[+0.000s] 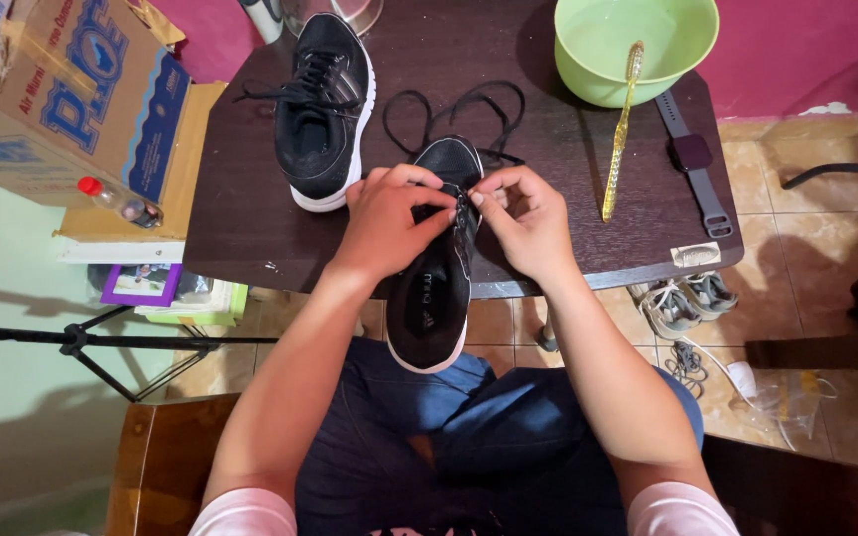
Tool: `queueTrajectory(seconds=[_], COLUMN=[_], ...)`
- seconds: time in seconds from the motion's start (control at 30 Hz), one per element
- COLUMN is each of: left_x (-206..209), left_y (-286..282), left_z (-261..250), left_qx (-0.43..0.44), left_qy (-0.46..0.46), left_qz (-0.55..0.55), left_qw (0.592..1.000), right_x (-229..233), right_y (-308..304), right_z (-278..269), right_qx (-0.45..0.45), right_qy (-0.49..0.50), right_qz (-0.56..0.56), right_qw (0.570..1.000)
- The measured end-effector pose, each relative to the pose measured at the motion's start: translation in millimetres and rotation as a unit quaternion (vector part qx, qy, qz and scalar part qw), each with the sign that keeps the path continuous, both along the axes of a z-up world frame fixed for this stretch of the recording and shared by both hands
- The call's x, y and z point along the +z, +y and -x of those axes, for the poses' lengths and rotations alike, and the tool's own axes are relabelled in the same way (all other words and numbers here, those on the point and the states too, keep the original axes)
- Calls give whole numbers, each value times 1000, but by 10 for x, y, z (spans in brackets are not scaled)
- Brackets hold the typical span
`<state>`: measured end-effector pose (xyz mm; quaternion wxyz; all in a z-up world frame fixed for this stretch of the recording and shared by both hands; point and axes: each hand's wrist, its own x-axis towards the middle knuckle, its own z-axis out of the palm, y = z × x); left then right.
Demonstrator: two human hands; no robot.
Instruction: Applying glue to the sole of a sneaker with a brush and then threading laces through the eyelets of another sneaker.
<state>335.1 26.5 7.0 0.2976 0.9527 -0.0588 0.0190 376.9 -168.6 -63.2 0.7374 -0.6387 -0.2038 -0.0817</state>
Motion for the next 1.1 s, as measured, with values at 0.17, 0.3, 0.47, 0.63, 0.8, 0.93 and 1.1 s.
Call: queueTrajectory(seconds=[0.17, 0.3, 0.47, 0.63, 0.8, 0.93, 1.1], left_x=[-14, -24, -34, -35, -69, -62, -52], left_y=[-21, -36, -42, -31, -17, -11, -17], left_z=[4, 3, -2, 6, 1, 6, 14], left_qx=[4, 10, 13, 14, 14, 13, 14], left_qy=[-2, 1, 2, 6, -1, 0, 2], left_qz=[1, 10, 7, 9, 5, 12, 21], left_qw=[1000, 1000, 1000, 1000, 1000, 1000, 1000], right_x=[8, -58, -148, -36, 41, 45, -8], right_y=[28, 16, 8, 5, -3, -2, 26], right_z=[11, -30, -69, 1, 27, 25, -4], right_qx=[6, 12, 12, 21, 18, 20, 23], right_qy=[1, 9, 16, 14, -3, 5, 5], right_qz=[3, -5, -11, -42, -24, -27, -55], right_qw=[1000, 1000, 1000, 999, 1000, 999, 998])
